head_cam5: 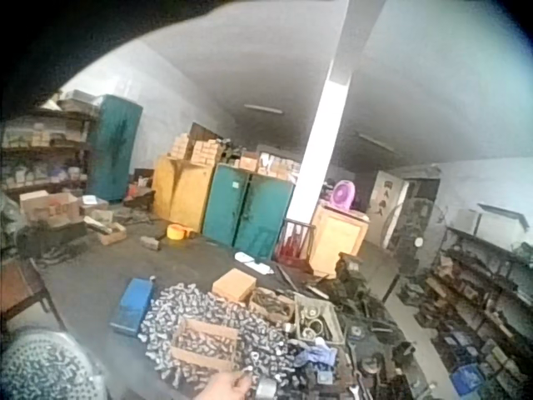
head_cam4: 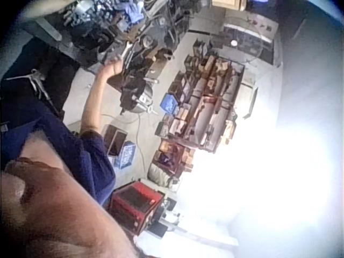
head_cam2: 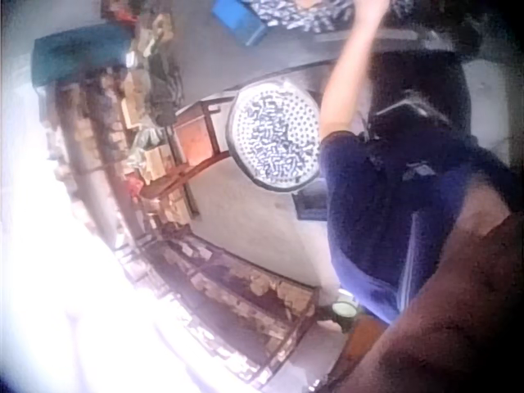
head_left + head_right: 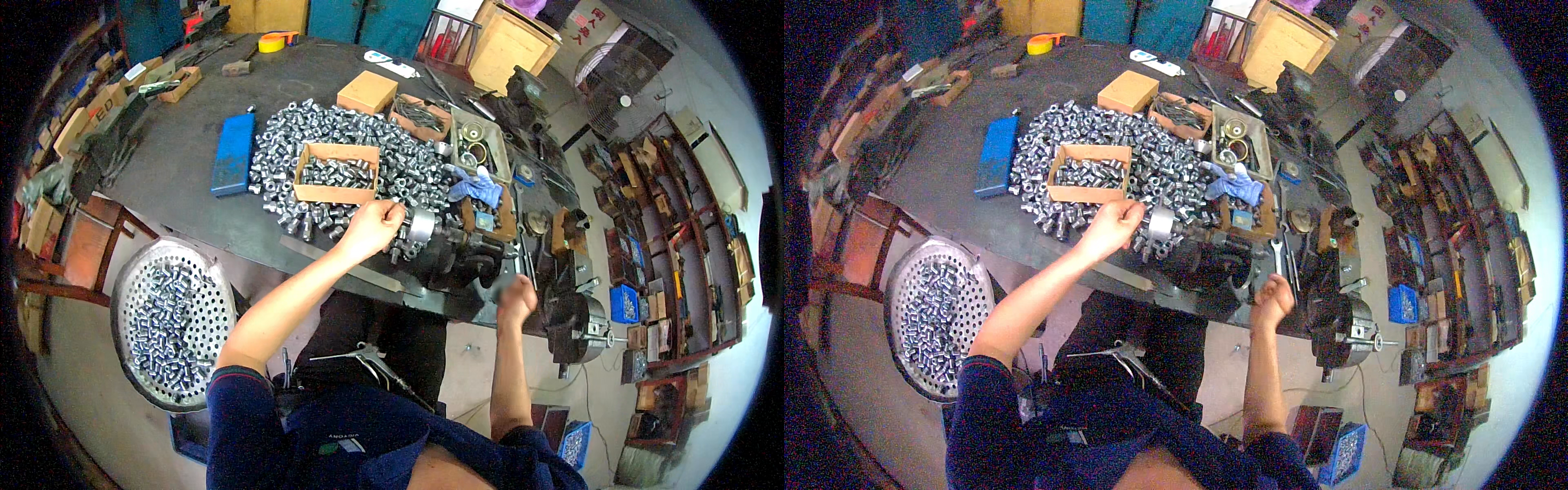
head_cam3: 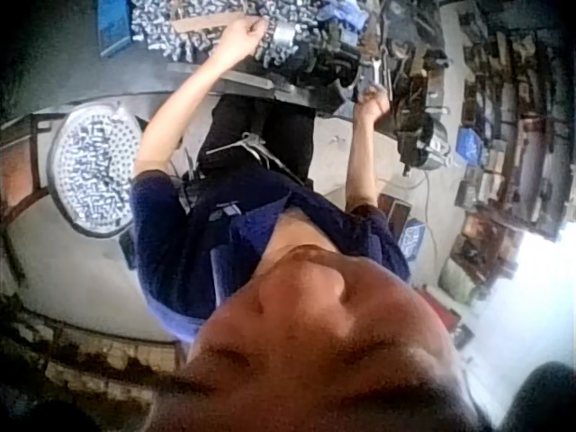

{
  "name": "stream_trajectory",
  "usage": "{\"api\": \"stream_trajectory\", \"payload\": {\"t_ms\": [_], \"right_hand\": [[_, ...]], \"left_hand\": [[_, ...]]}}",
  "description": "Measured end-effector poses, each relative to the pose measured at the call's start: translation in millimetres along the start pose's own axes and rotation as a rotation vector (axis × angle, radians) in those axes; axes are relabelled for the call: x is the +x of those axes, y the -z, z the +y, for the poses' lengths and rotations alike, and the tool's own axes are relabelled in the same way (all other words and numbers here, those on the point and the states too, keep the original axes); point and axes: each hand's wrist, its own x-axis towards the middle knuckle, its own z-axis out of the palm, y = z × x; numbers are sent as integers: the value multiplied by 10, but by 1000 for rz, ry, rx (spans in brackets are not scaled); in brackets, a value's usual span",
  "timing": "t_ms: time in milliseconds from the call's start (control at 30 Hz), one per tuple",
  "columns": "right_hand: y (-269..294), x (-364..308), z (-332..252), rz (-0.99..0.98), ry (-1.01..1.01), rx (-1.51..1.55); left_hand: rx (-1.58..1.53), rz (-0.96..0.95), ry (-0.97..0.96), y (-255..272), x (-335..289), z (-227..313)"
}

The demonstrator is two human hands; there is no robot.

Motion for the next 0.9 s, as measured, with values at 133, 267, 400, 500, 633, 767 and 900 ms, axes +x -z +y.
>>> {"api": "stream_trajectory", "payload": {"t_ms": [133, 267, 400, 500, 633, 767, 900], "right_hand": [[210, 1057, 682, -40, 402, -604], [-774, 815, -197, -113, 223, -271], [-635, 356, -655, -197, 234, 131], [-386, 23, -663, -294, 199, 207], [43, -40, -107, -204, -19, 88], [76, 146, 211, 25, -4, -65], [-143, 189, 247, 83, -194, 21]], "left_hand": [[-126, -69, 35, -51, 20, 53], [75, 124, -46, 246, 157, -101], [603, 407, -236, 553, 609, -368], [641, 345, -160, 849, 690, -437], [502, 331, -280, 1208, 392, -426], [359, 241, -18, 1669, -391, -409], [301, 398, 287, 2456, -1575, -1037]]}}
